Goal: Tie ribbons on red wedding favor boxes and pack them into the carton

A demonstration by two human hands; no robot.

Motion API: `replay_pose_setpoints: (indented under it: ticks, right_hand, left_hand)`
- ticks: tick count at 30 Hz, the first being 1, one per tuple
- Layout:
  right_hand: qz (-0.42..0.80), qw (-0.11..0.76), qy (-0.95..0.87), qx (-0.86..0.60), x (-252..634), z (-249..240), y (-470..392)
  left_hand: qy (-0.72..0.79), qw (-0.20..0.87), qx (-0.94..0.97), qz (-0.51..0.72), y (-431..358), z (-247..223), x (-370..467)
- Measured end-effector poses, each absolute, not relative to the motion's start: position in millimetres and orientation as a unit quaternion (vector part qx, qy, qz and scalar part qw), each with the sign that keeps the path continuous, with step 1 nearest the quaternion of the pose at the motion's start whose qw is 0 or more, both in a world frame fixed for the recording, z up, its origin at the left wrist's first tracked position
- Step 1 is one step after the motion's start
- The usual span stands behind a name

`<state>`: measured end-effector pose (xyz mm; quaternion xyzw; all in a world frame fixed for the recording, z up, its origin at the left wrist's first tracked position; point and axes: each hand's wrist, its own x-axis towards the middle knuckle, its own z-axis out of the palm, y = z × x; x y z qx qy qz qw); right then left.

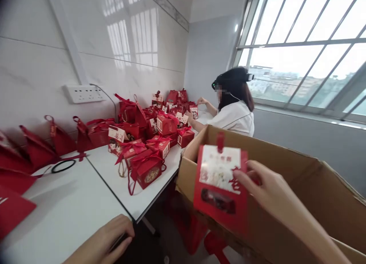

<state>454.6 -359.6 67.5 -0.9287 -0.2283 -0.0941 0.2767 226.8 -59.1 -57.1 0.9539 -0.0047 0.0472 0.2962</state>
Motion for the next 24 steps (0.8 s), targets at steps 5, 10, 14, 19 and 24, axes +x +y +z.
replay_pose_setpoints:
  ticks: [5,10,14,19,24]
  right_hand:
    - [-0.145,0.311,-0.081,-0.936,516.5,99.6,-393.2]
    - [-0.165,0.239,-0.068,-0.954,580.0,94.5,-399.1]
    - [-0.111,0.183,-0.096,-0.972,617.0,63.1,-406.8]
    - [0.065,0.002,-0.107,-0.992,635.7,34.7,-426.0]
    - [0.224,-0.063,-0.066,-0.970,643.2,23.3,-450.0]
  left_hand:
    - [-0.143,0.215,0.952,0.168,-92.7,-55.8,317.3]
    - [-0.142,0.136,0.926,0.321,-129.7,-35.5,420.5]
    - [-0.091,0.156,0.934,0.309,-143.6,-43.5,453.7]
    - [-0.065,0.151,0.930,0.329,-147.5,-57.8,454.9]
    - [-0.066,0.144,0.923,0.351,-149.4,-59.6,457.2]
